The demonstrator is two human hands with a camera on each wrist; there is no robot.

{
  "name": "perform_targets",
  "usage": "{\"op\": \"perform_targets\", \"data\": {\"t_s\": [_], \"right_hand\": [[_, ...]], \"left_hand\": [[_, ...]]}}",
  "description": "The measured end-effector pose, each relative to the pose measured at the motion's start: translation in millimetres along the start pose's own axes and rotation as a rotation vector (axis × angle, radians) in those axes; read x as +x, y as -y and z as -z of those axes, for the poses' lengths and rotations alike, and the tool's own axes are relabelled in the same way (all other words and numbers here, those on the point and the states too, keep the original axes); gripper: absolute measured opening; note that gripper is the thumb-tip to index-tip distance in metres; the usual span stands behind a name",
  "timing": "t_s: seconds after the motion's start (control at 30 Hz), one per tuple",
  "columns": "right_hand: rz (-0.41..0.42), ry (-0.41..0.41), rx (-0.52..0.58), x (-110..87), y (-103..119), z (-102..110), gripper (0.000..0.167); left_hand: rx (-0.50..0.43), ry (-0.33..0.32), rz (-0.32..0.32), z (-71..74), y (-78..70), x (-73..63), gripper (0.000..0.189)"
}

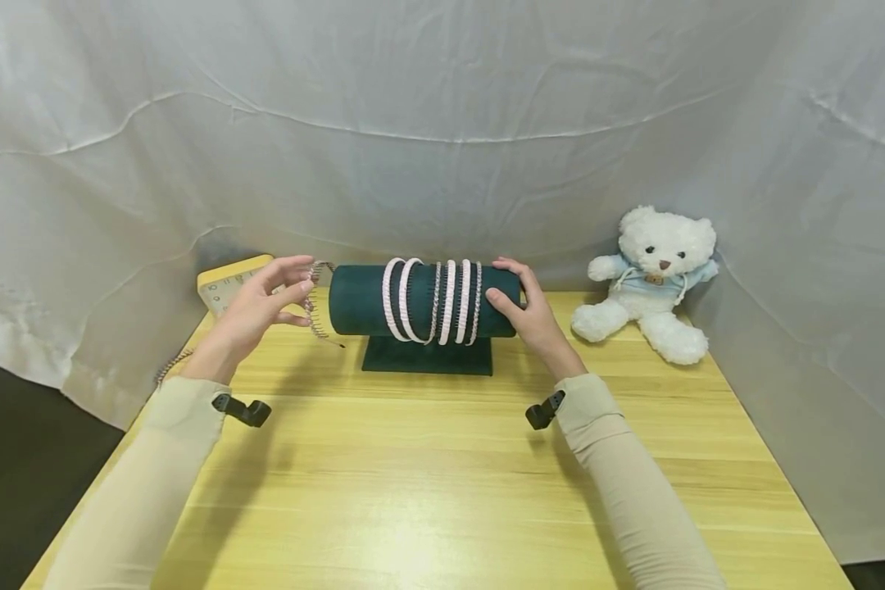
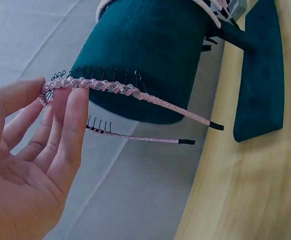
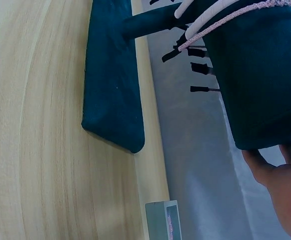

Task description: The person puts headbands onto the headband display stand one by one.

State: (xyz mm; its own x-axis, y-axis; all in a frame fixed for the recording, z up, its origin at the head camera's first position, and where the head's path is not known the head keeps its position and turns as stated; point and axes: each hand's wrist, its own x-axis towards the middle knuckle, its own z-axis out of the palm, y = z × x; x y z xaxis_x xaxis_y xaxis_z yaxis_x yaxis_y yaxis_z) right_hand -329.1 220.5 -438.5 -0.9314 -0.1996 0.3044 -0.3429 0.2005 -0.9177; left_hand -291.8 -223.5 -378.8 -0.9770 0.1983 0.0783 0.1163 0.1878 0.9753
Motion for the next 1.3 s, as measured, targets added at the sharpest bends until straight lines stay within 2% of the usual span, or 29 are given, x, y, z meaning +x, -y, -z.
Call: {"op": "perform_targets", "data": {"t_s": [0.3, 0.5, 0.77, 0.9, 1.0, 1.13, 1.23, 1.3], "right_hand": [[-0.005, 0.001, 0.001, 0.2, 1.0, -0.5, 0.055], [-0.005, 0.001, 0.006, -1.8, 2.9, -0.4, 0.055], [-0.017, 0.006, 0.020, -2.5, 3.8, -0.2, 0.055], [-0.017, 0.006, 0.017, -1.9, 2.5, -0.8, 0.054], [-0.014, 0.005, 0.014, -1.1, 1.7, -0.5, 0.054], [-0.011, 0.001, 0.014, -0.4, 1.9, -0.4, 0.053], [-0.010, -0.001, 0.013, -0.5, 2.5, -0.6, 0.055], [-0.013, 0.000, 0.013, -1.2, 3.0, -0.8, 0.056]], "left_hand": [[-0.015, 0.004, 0.024, -13.8, -1.3, 12.8, 0.058], [-0.041, 0.008, 0.030, -17.9, -2.1, 14.9, 0.054], [-0.004, 0.042, 0.040, -24.0, -3.9, 20.1, 0.054], [0.075, 0.040, 0.027, -23.8, -3.5, 20.6, 0.054], [0.172, 0.022, -0.040, -21.6, -1.4, 19.8, 0.053], [0.284, -0.011, -0.210, -19.1, 7.8, 21.2, 0.047], [0.319, 0.003, -0.310, -19.2, 17.6, 23.4, 0.045], [0.313, 0.022, -0.338, -20.4, 23.6, 24.8, 0.044]]}}
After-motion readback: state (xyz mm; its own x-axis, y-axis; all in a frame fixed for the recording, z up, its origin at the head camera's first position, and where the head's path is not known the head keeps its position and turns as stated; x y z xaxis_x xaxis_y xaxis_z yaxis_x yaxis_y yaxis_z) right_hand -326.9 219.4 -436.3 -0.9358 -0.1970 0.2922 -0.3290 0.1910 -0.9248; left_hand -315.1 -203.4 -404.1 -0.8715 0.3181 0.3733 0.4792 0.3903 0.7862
